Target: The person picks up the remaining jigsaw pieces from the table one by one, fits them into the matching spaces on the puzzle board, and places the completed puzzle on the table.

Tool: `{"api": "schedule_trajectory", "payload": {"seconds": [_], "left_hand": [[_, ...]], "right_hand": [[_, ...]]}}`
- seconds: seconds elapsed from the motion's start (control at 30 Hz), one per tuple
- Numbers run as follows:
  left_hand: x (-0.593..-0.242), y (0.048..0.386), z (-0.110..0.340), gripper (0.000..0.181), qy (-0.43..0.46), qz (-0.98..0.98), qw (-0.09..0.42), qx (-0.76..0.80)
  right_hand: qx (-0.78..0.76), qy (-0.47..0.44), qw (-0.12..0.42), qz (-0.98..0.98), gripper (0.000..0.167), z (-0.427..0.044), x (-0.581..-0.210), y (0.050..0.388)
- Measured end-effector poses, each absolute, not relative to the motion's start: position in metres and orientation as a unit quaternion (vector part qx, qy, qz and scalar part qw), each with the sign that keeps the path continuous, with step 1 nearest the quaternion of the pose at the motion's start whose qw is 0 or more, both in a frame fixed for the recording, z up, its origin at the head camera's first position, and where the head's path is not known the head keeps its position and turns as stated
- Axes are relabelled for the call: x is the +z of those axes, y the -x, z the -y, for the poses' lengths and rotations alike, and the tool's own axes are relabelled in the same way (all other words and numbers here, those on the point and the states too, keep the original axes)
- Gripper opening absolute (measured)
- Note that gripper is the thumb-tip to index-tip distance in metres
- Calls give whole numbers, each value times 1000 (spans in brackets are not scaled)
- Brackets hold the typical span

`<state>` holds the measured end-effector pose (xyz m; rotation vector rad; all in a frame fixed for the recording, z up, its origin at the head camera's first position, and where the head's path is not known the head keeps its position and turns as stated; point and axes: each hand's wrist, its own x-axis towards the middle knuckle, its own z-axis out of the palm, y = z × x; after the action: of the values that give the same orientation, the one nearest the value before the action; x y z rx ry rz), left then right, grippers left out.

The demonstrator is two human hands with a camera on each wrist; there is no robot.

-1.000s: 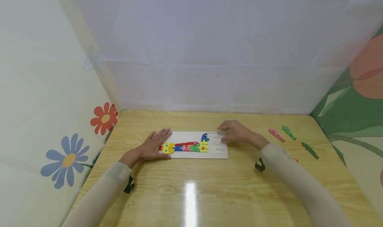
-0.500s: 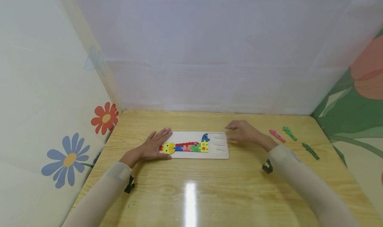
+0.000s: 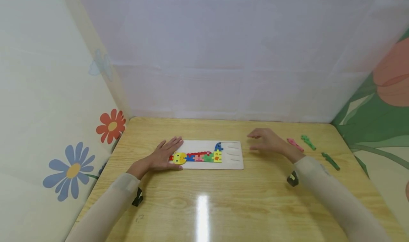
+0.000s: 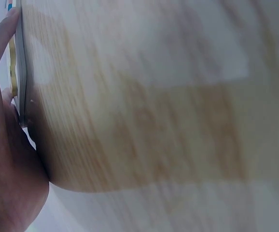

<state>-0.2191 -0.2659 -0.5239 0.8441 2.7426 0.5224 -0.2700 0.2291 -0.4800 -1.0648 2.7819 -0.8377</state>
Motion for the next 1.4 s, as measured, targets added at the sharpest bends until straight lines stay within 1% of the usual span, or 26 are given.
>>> {"api": "schedule_trajectory", "payload": {"seconds": [0.4, 0.7, 0.9, 1.4], "left_hand": [[-523, 219, 266, 113, -294, -932, 110, 181], [-525, 218, 266, 114, -294, -932, 109, 183], [-524, 218, 267, 115, -294, -932, 112, 181], [-523, 218, 266, 114, -296, -930, 113, 187]], "right_hand": [[-258, 330, 5, -908, 47, -247, -483, 269], [-236, 288, 22, -928, 48, -260, -479, 266], [-245, 287, 14, -926, 46, -269, -478, 261], [-246, 272, 3, -930, 48, -297, -478, 255]]}}
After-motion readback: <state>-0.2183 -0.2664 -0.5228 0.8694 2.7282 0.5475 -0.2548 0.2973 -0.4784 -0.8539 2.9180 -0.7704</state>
